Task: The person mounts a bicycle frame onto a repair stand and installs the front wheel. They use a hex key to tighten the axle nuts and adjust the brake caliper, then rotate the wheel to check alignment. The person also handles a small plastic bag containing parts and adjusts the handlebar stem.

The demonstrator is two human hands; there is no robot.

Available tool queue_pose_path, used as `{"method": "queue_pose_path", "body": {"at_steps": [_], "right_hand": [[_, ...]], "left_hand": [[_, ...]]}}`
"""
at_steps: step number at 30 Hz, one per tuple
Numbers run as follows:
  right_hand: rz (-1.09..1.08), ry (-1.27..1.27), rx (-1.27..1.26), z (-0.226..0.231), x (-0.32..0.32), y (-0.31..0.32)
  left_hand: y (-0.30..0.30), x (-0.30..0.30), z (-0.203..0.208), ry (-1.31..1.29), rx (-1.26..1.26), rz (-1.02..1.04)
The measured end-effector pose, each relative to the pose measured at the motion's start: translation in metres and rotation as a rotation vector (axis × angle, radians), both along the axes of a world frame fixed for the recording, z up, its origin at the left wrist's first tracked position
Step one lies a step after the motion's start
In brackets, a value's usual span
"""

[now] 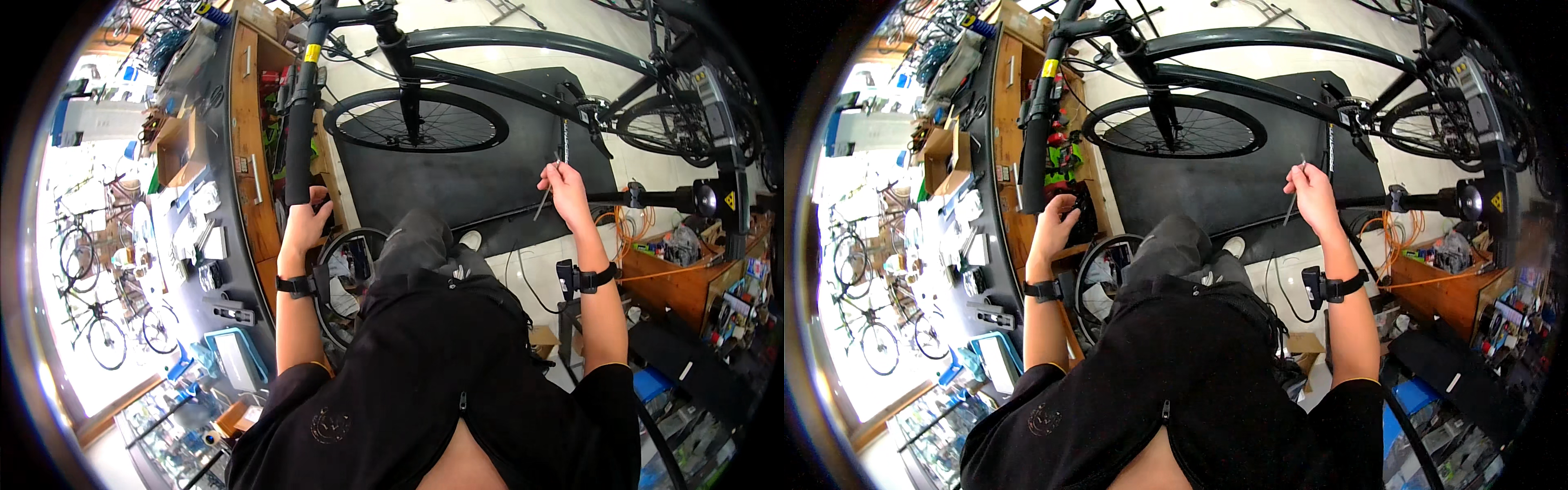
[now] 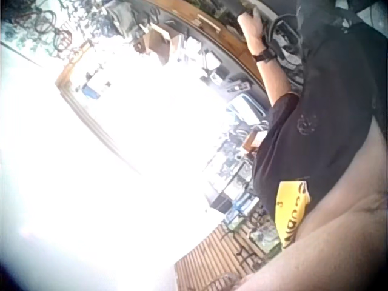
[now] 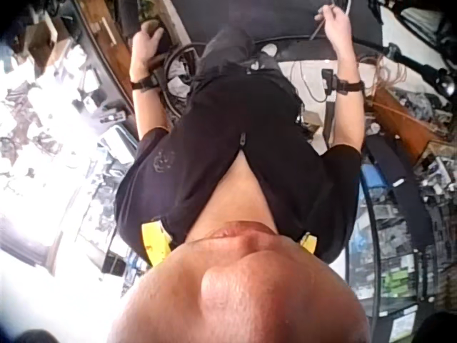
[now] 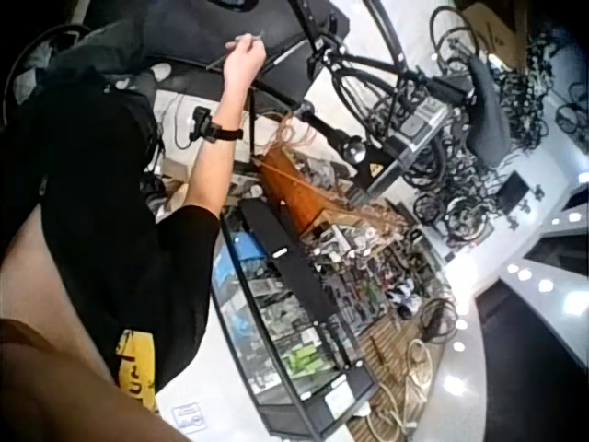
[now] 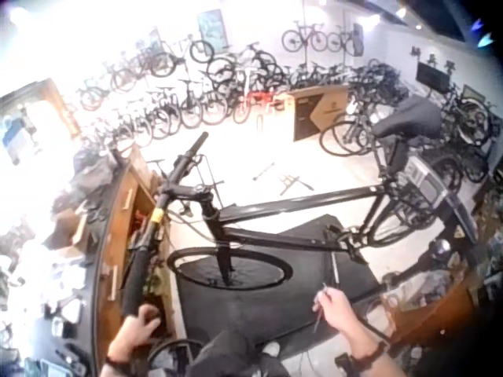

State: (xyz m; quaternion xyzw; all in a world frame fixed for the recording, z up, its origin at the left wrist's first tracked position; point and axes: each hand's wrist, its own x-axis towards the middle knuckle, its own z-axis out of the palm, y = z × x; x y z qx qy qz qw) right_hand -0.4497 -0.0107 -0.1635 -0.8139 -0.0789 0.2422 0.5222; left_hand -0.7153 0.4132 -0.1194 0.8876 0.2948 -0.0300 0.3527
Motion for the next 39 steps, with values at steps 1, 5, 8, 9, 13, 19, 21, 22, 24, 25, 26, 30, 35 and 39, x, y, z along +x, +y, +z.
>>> {"method": "queue_pose_path", "body": {"at_steps": [1, 5, 8, 9, 13, 19, 21, 22, 24, 25, 26, 30, 35, 39], "right_hand": [[0.045, -0.016, -0.042, 0.003, 0.004, 0.006], [0.208, 0.003, -0.178, -0.013, 0.017, 0.012], [0.261, -0.304, -0.228, -0.052, 0.036, 0.014], [0.251, -0.425, -0.213, -0.070, 0.044, 0.015], [-0.025, -0.549, -0.259, -0.122, 0.084, 0.020], [0.058, -0.542, -0.106, -0.206, 0.112, 0.022], [0.204, -0.603, -0.150, -0.228, 0.102, 0.022], [0.239, -0.570, -0.200, -0.233, 0.097, 0.020], [0.304, -0.493, -0.285, -0.246, 0.080, 0.018], [0.289, -0.489, -0.263, -0.259, 0.077, 0.016], [0.286, -0.457, -0.246, -0.271, 0.072, 0.016], [0.292, -0.464, -0.181, -0.328, 0.055, 0.024], [0.262, -0.375, -0.042, -0.374, 0.015, 0.043], [0.251, -0.310, -0.032, -0.389, -0.014, 0.043]], "left_hand": [[-0.004, -0.001, 0.004, 0.024, -0.014, -0.012], [-0.039, -0.010, 0.046, 0.084, 0.076, -0.183], [-0.057, -0.043, 0.067, 0.193, -0.078, -0.279], [-0.055, -0.042, 0.060, 0.205, -0.151, -0.294], [-0.036, -0.038, -0.032, 0.189, -0.058, -0.306], [-0.038, 0.002, -0.186, 0.336, 0.017, -0.330], [-0.032, 0.012, -0.226, 0.276, 0.003, -0.315], [-0.028, 0.014, -0.243, 0.235, 0.027, -0.327], [-0.018, 0.020, -0.276, 0.200, 0.074, -0.278], [-0.010, 0.021, -0.297, 0.156, 0.105, -0.263], [-0.004, 0.027, -0.316, 0.106, 0.085, -0.222], [0.032, 0.066, -0.413, -0.291, -0.120, -0.080], [0.078, 0.146, -0.517, -0.539, -0.031, 0.166], [0.067, 0.178, -0.538, -0.476, 0.085, 0.314]]}}
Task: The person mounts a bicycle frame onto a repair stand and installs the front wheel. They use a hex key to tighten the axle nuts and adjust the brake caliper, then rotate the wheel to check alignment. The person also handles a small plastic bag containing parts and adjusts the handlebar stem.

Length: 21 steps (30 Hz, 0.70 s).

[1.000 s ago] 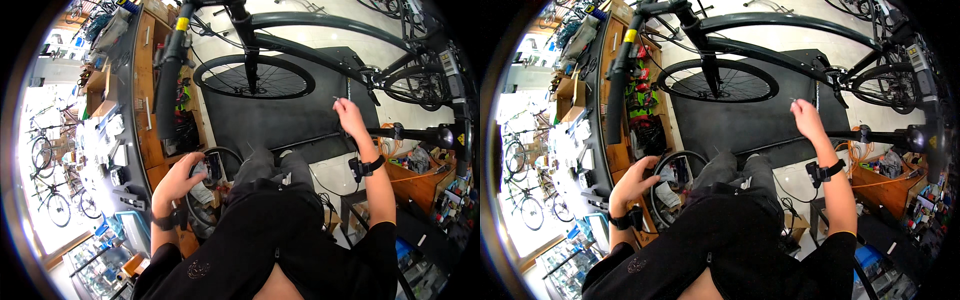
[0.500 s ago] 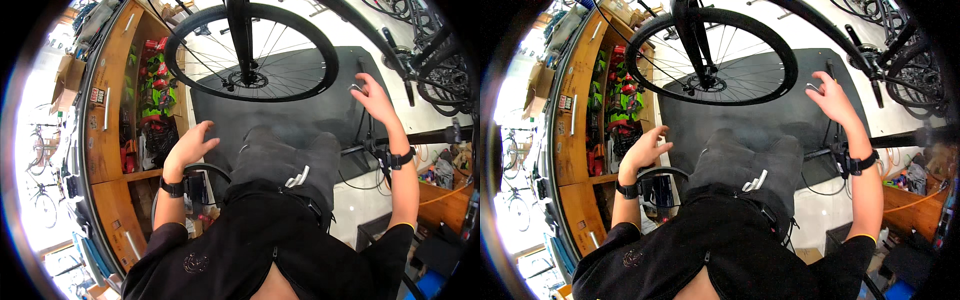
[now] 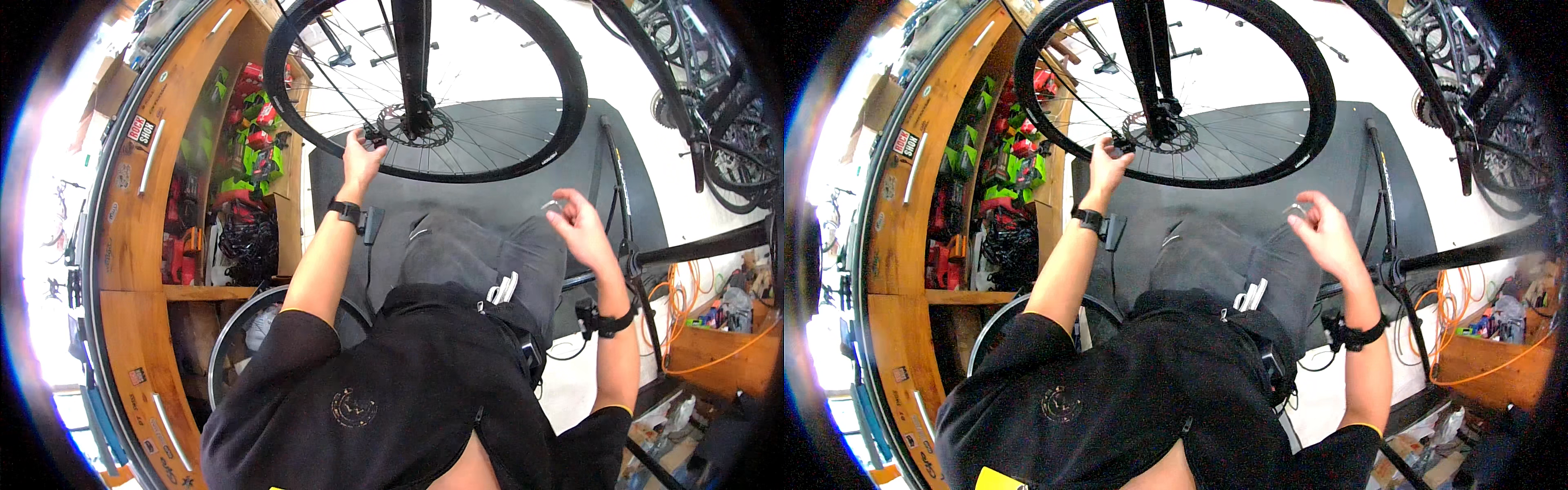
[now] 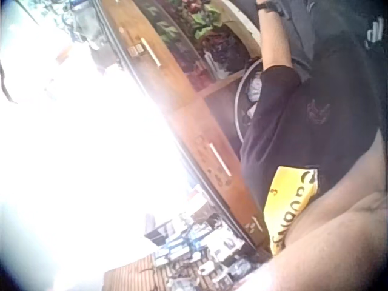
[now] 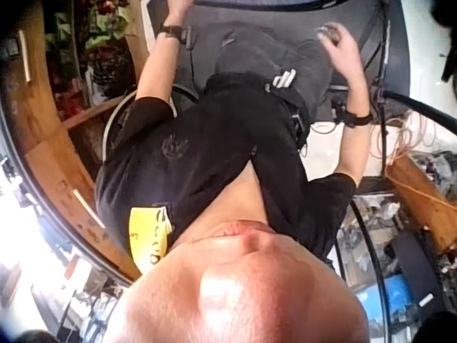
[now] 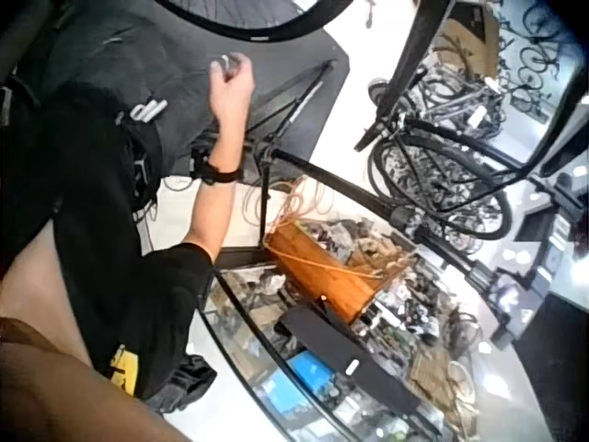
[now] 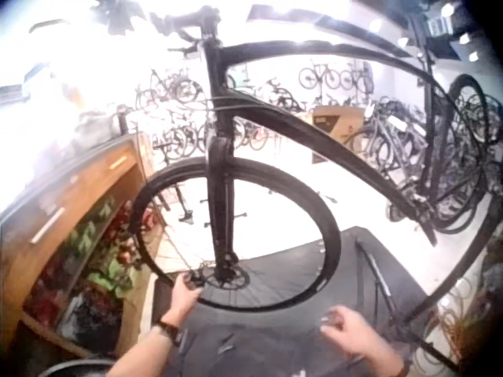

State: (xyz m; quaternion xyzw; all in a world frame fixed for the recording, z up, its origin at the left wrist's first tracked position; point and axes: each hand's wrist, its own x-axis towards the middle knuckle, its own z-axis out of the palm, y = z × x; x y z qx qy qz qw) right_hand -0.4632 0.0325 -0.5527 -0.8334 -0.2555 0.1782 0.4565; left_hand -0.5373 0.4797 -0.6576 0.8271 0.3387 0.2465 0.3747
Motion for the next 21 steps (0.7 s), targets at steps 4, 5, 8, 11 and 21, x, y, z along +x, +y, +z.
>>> {"method": "queue_pose_path", "body": {"at_steps": [4, 5, 8, 11, 21], "right_hand": [[-0.005, 0.055, 0.003, 0.006, -0.012, 0.010], [0.011, 0.040, -0.023, 0.008, -0.012, 0.012], [0.088, 0.031, -0.082, 0.013, -0.006, 0.025], [0.204, 0.061, -0.142, 0.013, -0.003, 0.051], [0.431, -0.229, -0.029, 0.004, -0.020, 0.177]], "left_hand": [[0.003, 0.001, -0.014, -0.016, -0.013, -0.004], [0.004, -0.001, -0.018, -0.050, -0.076, -0.007], [0.022, -0.011, -0.034, -0.138, -0.078, -0.029], [0.008, -0.030, -0.023, -0.250, -0.295, -0.185], [-0.097, -0.068, 0.022, -0.256, -0.638, -0.599]]}}
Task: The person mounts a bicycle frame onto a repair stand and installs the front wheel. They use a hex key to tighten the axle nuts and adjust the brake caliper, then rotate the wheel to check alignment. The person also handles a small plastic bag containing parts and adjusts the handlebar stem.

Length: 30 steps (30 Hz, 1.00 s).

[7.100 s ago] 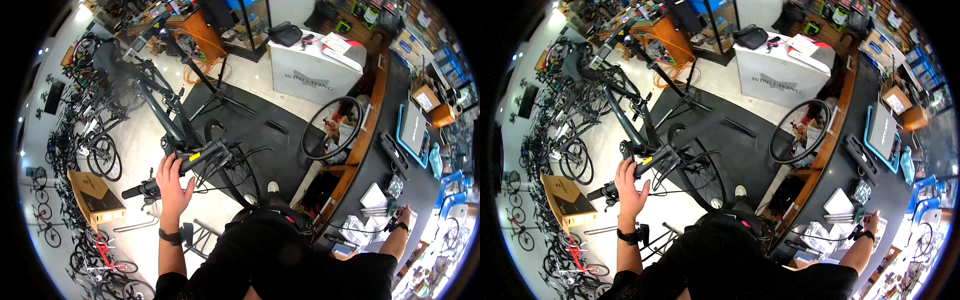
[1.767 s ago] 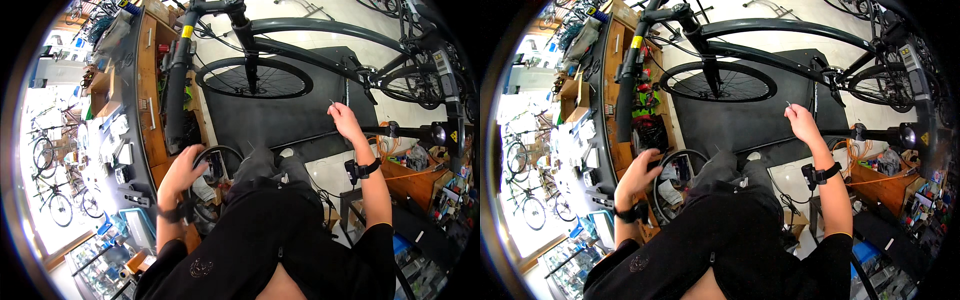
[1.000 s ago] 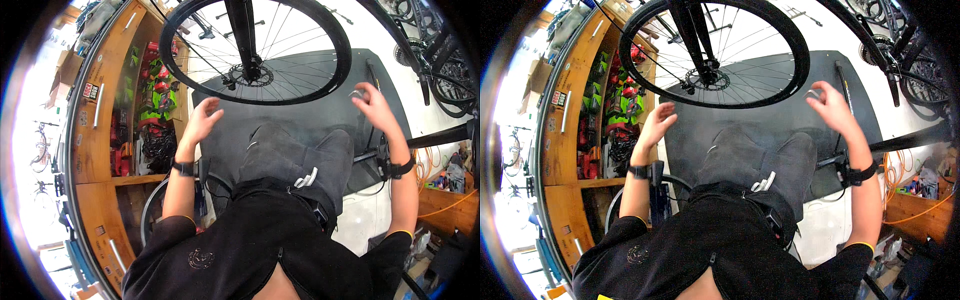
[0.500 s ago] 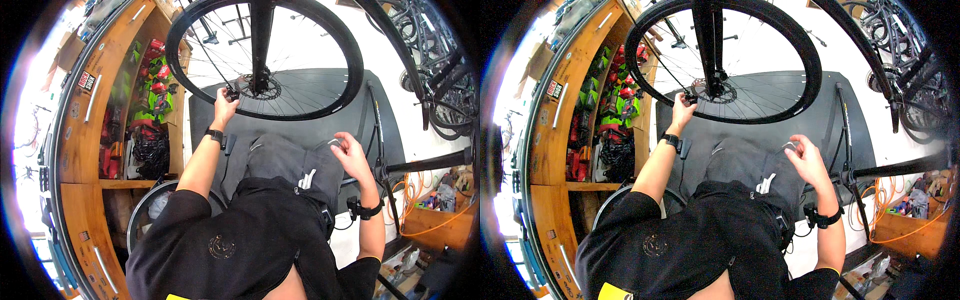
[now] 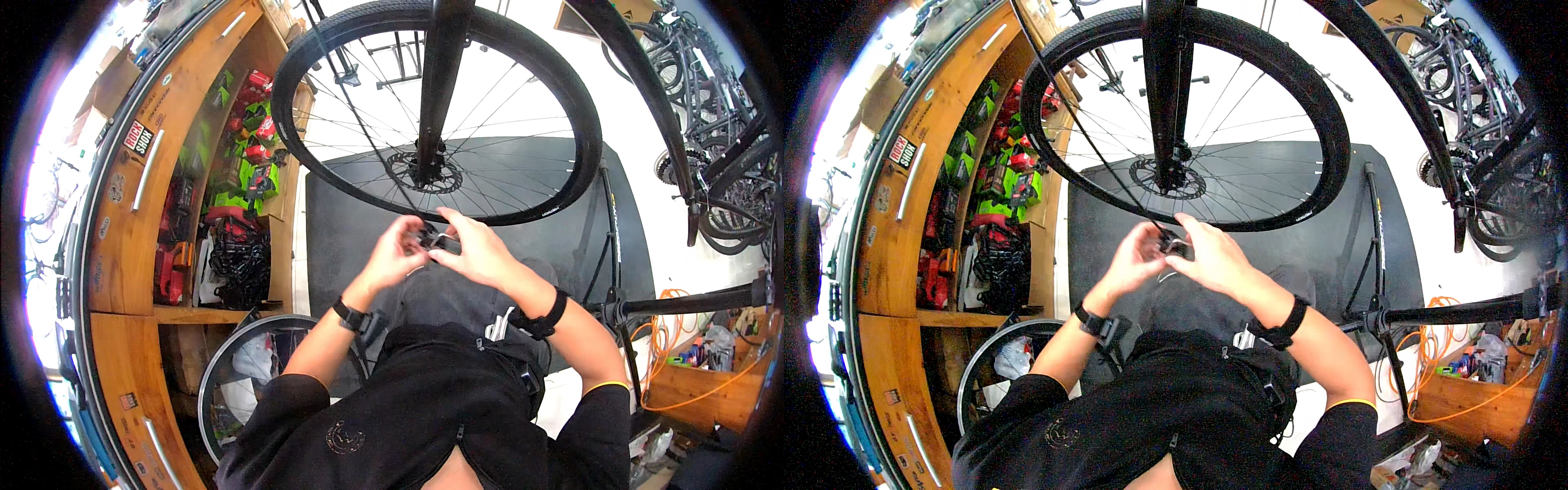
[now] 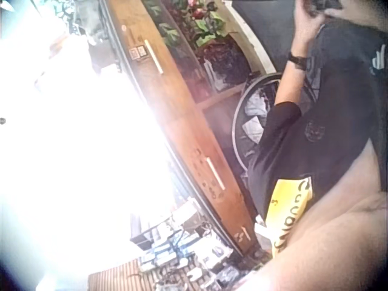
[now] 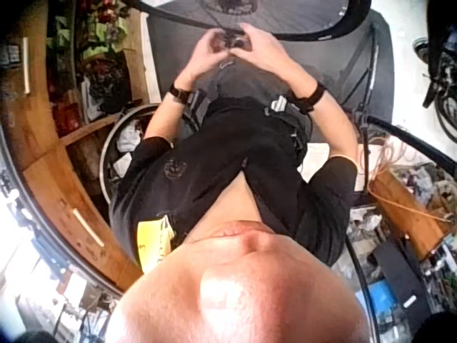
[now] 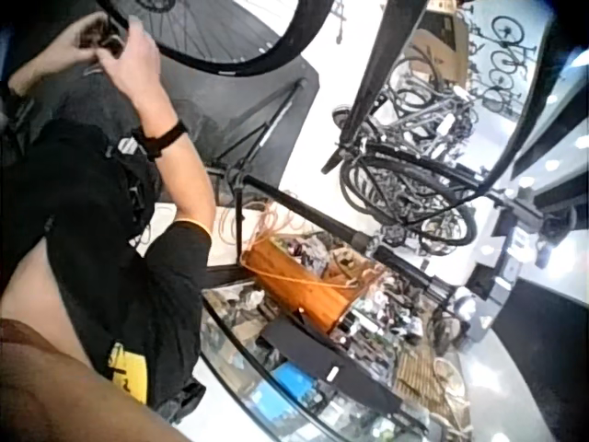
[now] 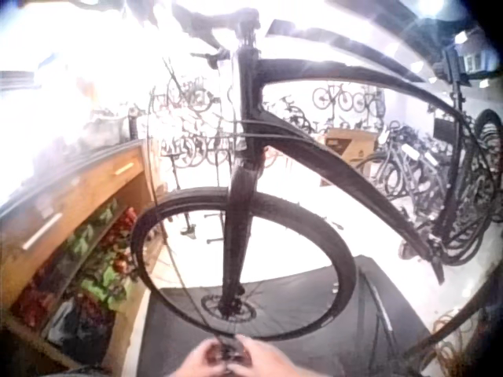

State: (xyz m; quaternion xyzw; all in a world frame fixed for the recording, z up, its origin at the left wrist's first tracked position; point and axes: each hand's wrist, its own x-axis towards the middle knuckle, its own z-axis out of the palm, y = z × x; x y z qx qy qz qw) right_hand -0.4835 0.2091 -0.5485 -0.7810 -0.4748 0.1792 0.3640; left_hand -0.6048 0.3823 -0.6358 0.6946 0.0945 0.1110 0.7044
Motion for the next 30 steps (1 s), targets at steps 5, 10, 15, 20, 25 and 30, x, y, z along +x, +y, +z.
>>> {"method": "queue_pose_path", "body": {"at_steps": [5, 10, 15, 20, 25, 30], "right_hand": [[-0.222, -0.119, -0.050, -0.003, -0.011, -0.018], [-0.290, -0.232, -0.017, 0.001, -0.015, -0.047], [-0.288, -0.003, 0.119, 0.003, -0.012, -0.058], [-0.256, 0.126, 0.265, -0.003, -0.001, -0.064], [-0.262, 0.428, 0.331, -0.001, 0.000, -0.065], [-0.053, -0.137, 0.329, 0.043, 0.000, -0.051]], "left_hand": [[-0.044, 0.002, 0.034, -0.018, -0.242, -0.150], [-0.049, 0.011, 0.054, -0.016, -0.156, -0.343], [-0.051, 0.025, 0.063, -0.121, 0.348, -0.283], [-0.056, 0.023, 0.067, -0.006, 0.230, -0.273], [-0.053, 0.016, 0.088, -0.036, 0.293, -0.288], [-0.026, 0.011, 0.126, -0.215, 0.410, -0.123]]}}
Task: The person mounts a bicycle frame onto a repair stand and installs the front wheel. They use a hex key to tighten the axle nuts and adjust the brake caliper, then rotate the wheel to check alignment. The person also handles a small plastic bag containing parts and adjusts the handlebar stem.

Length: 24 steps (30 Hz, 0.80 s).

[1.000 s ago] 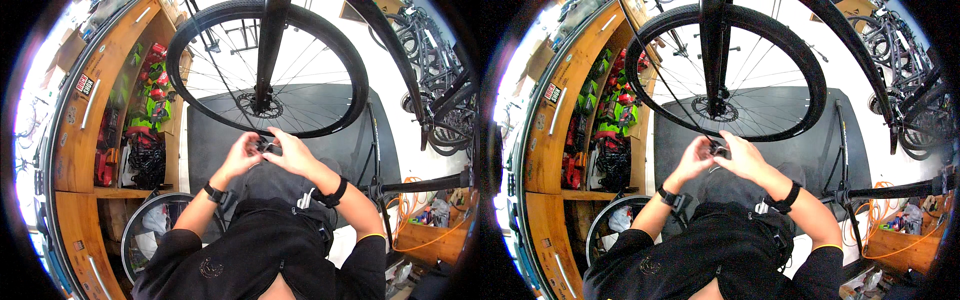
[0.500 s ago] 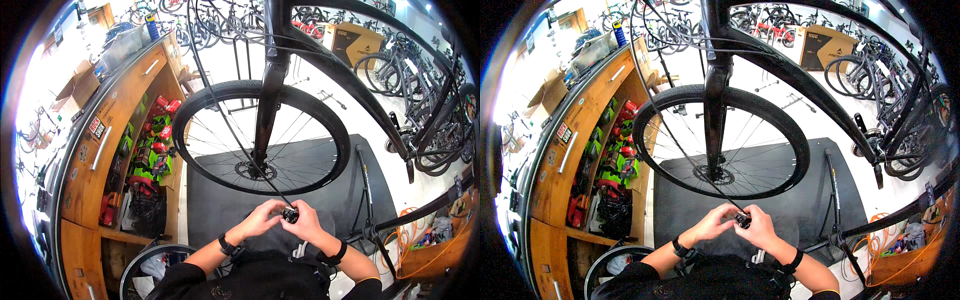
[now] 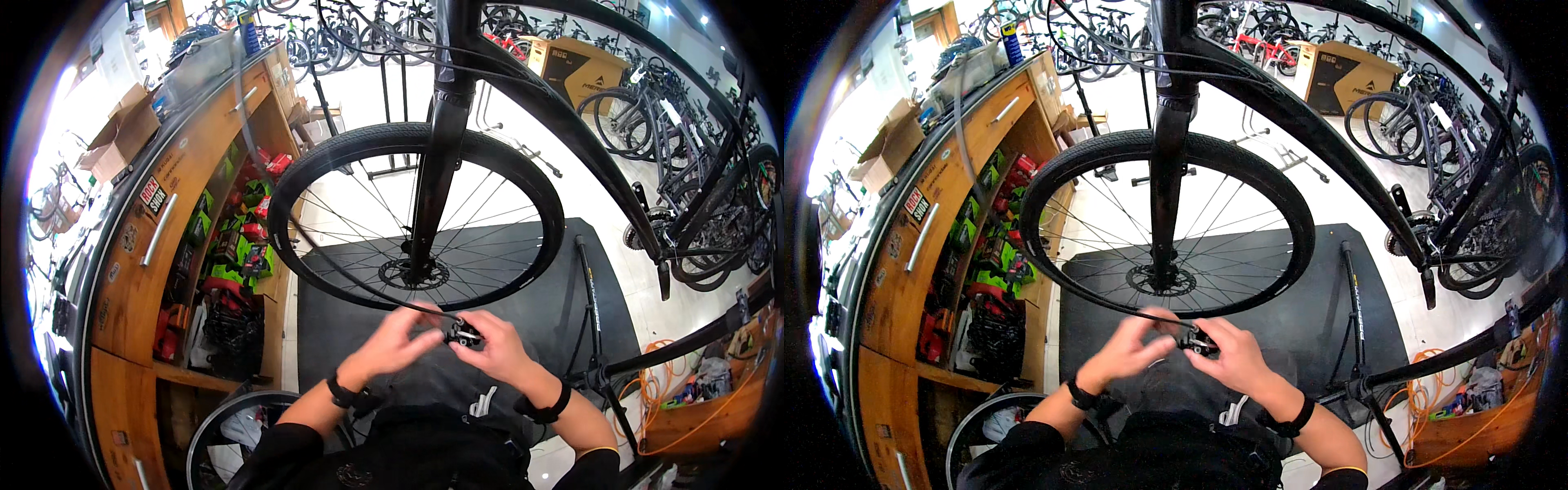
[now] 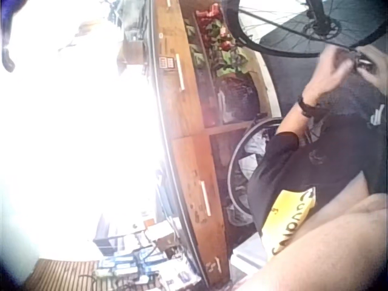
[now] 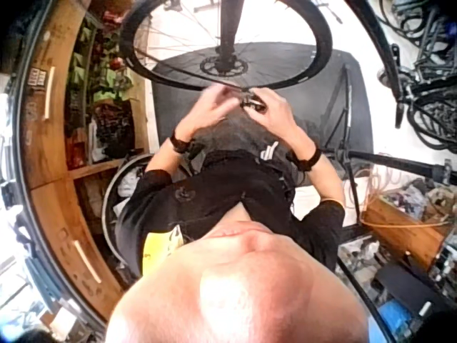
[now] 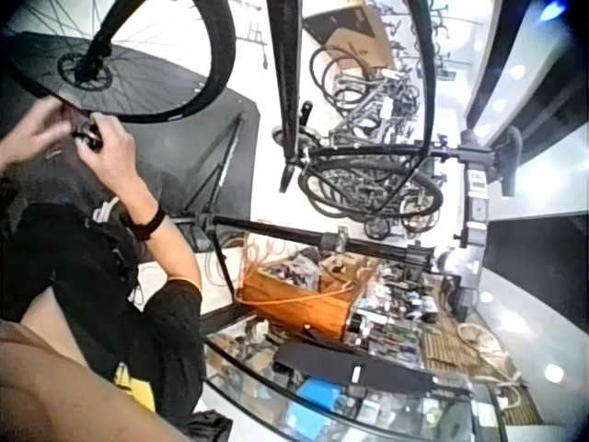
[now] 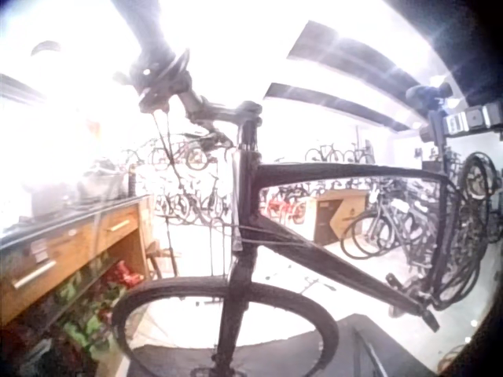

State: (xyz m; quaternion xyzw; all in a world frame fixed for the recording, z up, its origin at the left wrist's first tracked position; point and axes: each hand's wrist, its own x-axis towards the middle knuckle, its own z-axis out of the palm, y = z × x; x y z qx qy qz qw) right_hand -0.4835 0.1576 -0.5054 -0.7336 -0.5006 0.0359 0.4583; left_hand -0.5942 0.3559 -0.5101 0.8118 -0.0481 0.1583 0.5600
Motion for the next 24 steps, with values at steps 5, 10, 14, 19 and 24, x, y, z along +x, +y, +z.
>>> {"method": "queue_pose_path", "body": {"at_steps": [5, 10, 14, 19, 24], "right_hand": [[0.049, -0.228, 0.076, 0.061, 0.013, 0.039], [0.236, -0.318, 0.061, 0.096, 0.024, 0.099], [0.222, -0.346, 0.041, 0.096, 0.020, 0.134], [0.079, -0.258, 0.092, 0.085, 0.025, 0.139], [-0.229, 0.273, 0.254, 0.079, 0.082, 0.094]], "left_hand": [[0.053, 0.003, 0.031, -0.101, 0.032, 0.142], [0.035, -0.004, 0.022, -0.223, 0.099, 0.323], [0.052, 0.015, 0.022, -0.312, -0.259, 0.389], [0.073, 0.023, 0.018, -0.294, -0.161, 0.498], [0.062, 0.052, 0.019, -0.383, -0.417, 0.429]]}}
